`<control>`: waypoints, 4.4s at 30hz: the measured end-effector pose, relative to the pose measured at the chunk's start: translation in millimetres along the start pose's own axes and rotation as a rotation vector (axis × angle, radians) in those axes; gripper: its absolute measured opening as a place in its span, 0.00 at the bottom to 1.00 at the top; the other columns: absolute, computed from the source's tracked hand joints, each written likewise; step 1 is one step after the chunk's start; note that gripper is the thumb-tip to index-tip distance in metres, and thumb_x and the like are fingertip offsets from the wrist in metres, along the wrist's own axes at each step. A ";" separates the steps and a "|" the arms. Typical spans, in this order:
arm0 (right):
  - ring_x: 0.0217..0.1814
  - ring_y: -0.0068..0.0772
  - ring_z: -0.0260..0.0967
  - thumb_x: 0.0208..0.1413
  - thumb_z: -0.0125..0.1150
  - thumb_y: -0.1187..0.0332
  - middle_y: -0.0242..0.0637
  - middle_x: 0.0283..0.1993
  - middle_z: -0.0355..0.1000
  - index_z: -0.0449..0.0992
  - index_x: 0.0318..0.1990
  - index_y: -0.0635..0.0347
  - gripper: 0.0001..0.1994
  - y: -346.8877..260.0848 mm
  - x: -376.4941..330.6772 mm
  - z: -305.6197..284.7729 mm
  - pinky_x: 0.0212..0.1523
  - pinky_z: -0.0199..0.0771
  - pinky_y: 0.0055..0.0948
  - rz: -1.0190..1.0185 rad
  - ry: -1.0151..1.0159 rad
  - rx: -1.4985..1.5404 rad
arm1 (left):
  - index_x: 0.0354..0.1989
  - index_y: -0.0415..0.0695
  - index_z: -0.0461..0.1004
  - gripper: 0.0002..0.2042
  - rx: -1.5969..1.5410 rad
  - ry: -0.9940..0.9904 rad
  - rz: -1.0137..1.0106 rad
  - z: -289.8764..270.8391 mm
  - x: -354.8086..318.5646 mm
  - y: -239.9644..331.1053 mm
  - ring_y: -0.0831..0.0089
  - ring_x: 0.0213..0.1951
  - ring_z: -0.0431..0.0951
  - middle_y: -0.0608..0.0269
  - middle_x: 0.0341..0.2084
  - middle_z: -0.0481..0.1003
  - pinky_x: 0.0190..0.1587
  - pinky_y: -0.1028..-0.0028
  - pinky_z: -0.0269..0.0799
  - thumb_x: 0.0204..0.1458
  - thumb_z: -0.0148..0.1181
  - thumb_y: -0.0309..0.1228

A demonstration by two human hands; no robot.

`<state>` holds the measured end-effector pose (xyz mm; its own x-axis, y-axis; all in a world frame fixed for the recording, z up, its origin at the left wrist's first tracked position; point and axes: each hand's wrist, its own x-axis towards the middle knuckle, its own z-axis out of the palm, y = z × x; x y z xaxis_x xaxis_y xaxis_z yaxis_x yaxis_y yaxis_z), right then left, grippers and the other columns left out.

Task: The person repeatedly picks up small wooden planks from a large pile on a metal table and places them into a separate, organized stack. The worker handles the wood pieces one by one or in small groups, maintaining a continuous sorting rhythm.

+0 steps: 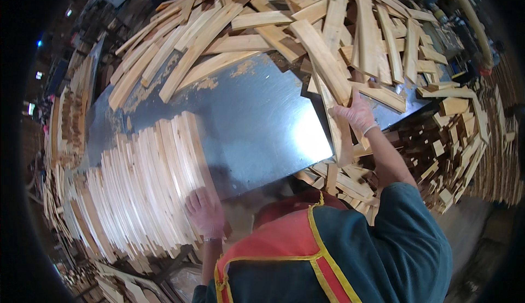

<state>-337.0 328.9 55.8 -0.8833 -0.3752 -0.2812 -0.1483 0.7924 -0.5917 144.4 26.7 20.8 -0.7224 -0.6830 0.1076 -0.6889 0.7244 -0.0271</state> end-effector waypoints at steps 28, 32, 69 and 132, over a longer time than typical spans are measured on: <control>0.59 0.38 0.72 0.53 0.67 0.70 0.46 0.63 0.71 0.55 0.77 0.61 0.43 -180.0 -143.0 275.7 0.61 0.74 0.35 -0.073 -0.735 0.757 | 0.68 0.37 0.66 0.35 -1.438 0.633 -1.425 67.6 -165.8 -130.9 0.55 0.61 0.73 0.50 0.60 0.73 0.67 0.57 0.67 0.60 0.65 0.49; 0.65 0.37 0.69 0.60 0.67 0.49 0.47 0.67 0.70 0.58 0.75 0.65 0.43 -221.5 -111.4 272.1 0.62 0.71 0.33 -0.160 -0.910 0.212 | 0.61 0.39 0.72 0.26 -1.954 0.576 -1.504 59.6 -140.8 -110.1 0.61 0.50 0.80 0.57 0.53 0.78 0.57 0.63 0.75 0.65 0.59 0.47; 0.61 0.47 0.71 0.64 0.62 0.64 0.51 0.62 0.71 0.69 0.63 0.69 0.25 -552.5 -93.0 276.8 0.67 0.69 0.43 -1.128 -0.035 0.646 | 0.73 0.36 0.56 0.51 -0.437 0.981 -0.034 -204.1 171.2 -306.9 0.47 0.67 0.66 0.42 0.65 0.65 0.71 0.51 0.58 0.43 0.73 0.49; 0.64 0.41 0.72 0.62 0.65 0.44 0.51 0.63 0.73 0.61 0.71 0.65 0.41 -395.0 -199.7 476.8 0.65 0.70 0.35 -0.059 -0.726 0.310 | 0.51 0.49 0.78 0.24 -1.897 0.083 -1.610 54.8 -151.0 -418.8 0.67 0.46 0.78 0.66 0.43 0.79 0.52 0.64 0.75 0.62 0.62 0.57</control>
<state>110.1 -138.5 -14.5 -0.3505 -0.7173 -0.6022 0.0387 0.6314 -0.7745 538.8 -178.6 -38.5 0.0718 -0.5676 -0.8202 0.3249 -0.7641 0.5573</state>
